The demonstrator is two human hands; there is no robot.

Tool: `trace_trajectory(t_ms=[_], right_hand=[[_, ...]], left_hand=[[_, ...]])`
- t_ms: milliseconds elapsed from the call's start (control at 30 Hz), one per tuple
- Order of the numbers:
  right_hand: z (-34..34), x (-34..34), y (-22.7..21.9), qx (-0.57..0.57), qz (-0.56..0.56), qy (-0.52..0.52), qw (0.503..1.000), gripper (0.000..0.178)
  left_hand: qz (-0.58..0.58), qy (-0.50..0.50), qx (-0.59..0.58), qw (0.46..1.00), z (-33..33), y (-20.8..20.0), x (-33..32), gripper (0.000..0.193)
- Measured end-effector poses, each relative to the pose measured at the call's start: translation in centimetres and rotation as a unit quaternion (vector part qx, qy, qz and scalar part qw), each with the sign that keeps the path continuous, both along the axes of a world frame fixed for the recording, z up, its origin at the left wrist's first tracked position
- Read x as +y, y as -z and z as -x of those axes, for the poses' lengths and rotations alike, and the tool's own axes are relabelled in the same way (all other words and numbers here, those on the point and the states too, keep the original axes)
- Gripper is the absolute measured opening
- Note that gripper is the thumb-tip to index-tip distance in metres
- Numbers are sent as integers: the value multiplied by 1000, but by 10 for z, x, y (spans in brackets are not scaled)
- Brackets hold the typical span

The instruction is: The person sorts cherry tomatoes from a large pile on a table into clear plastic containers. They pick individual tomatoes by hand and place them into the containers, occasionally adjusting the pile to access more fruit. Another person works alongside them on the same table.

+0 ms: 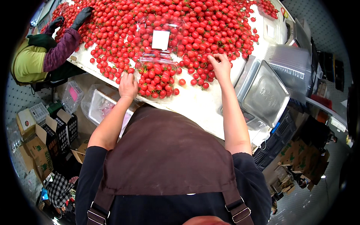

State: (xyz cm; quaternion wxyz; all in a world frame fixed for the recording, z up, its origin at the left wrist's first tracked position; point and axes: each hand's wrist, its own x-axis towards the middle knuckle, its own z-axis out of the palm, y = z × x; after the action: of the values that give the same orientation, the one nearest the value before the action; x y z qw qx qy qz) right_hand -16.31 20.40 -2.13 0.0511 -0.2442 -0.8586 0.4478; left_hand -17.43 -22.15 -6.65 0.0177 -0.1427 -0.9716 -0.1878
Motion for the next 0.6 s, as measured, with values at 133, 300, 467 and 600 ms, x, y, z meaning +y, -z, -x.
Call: trace_trajectory(t_ms=[133,300,467,600], right_hand=[[-6,9,-25,147,425,117,885,22],[38,33,-23,52,107,115,986,20],[86,22,-28,-115,-292,-18,949,41],[82,35,-19,-89,-168,-22,981,42]], left_hand=[[4,-5,-3,1000,-1,-4,3,14],[5,6,-8,1000,1,-3,2,15],[10,6,-13,1000,2,-3,0,15],[4,1,-14,1000,1,-1,0,15]])
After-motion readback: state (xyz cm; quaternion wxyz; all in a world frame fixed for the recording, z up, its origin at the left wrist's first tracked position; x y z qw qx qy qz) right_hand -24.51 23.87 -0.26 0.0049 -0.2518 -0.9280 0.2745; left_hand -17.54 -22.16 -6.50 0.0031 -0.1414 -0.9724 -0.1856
